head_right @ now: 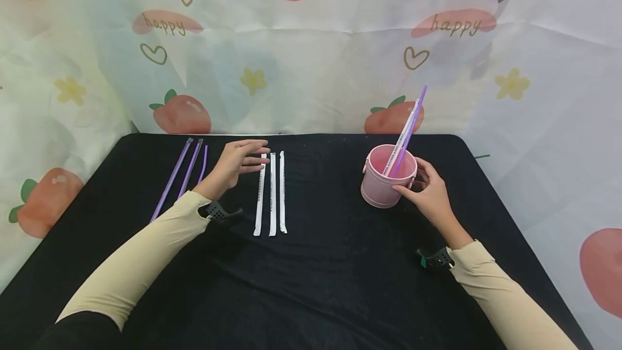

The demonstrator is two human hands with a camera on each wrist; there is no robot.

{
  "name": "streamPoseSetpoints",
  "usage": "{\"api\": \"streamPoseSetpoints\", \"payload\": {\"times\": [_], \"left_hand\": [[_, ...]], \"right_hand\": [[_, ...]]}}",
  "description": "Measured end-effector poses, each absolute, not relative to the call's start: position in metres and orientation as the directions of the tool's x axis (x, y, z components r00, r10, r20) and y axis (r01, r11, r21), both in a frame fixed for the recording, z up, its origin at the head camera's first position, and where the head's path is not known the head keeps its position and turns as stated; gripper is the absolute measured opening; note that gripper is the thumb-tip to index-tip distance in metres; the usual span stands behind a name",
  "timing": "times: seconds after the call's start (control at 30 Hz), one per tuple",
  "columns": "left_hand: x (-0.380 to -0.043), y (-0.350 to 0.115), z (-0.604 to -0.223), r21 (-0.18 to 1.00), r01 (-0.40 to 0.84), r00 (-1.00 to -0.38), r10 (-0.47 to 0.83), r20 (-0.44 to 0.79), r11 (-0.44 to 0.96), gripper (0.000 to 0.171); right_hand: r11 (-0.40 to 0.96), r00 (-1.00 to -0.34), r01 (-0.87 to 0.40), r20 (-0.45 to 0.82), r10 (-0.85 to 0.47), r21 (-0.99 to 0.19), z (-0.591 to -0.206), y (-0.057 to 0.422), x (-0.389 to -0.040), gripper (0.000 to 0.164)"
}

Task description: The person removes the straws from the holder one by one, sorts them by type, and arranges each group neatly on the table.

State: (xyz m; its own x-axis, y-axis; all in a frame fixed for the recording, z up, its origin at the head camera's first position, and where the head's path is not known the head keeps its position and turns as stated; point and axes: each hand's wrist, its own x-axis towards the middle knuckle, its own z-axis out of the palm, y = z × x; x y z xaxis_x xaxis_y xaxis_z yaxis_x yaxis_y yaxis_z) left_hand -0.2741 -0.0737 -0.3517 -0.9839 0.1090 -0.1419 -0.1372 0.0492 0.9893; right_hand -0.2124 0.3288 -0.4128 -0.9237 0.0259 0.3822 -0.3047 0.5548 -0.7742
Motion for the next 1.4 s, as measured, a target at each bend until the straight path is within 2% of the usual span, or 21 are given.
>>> {"api": "streamPoseSetpoints", "payload": {"times": [0.33,0.87,1.07,1.4], "left_hand": [[-0.274,-0.048,-0.334,0.997,-0.068,-0.982,0.181,-0.062,-0.024,0.035],[-0.285,0.022,-0.315,0.998,0.052,-0.974,0.220,0.059,-0.038,0.030],[-0.293,0.044,-0.316,0.977,0.211,-0.950,0.243,0.199,0.025,0.031],[-0.306,0.075,-0.326,0.845,0.513,-0.835,0.318,0.450,0.150,0.036]], "right_hand": [[0.538,-0.911,-0.344,0.412,0.007,-0.769,-0.414,0.332,-0.213,0.069],[0.552,-0.910,-0.338,0.414,0.014,-0.762,-0.413,0.330,-0.211,0.070],[0.540,-0.908,-0.346,0.418,0.012,-0.767,-0.414,0.331,-0.211,0.069],[0.544,-0.907,-0.345,0.420,0.014,-0.765,-0.412,0.329,-0.210,0.071]]}}
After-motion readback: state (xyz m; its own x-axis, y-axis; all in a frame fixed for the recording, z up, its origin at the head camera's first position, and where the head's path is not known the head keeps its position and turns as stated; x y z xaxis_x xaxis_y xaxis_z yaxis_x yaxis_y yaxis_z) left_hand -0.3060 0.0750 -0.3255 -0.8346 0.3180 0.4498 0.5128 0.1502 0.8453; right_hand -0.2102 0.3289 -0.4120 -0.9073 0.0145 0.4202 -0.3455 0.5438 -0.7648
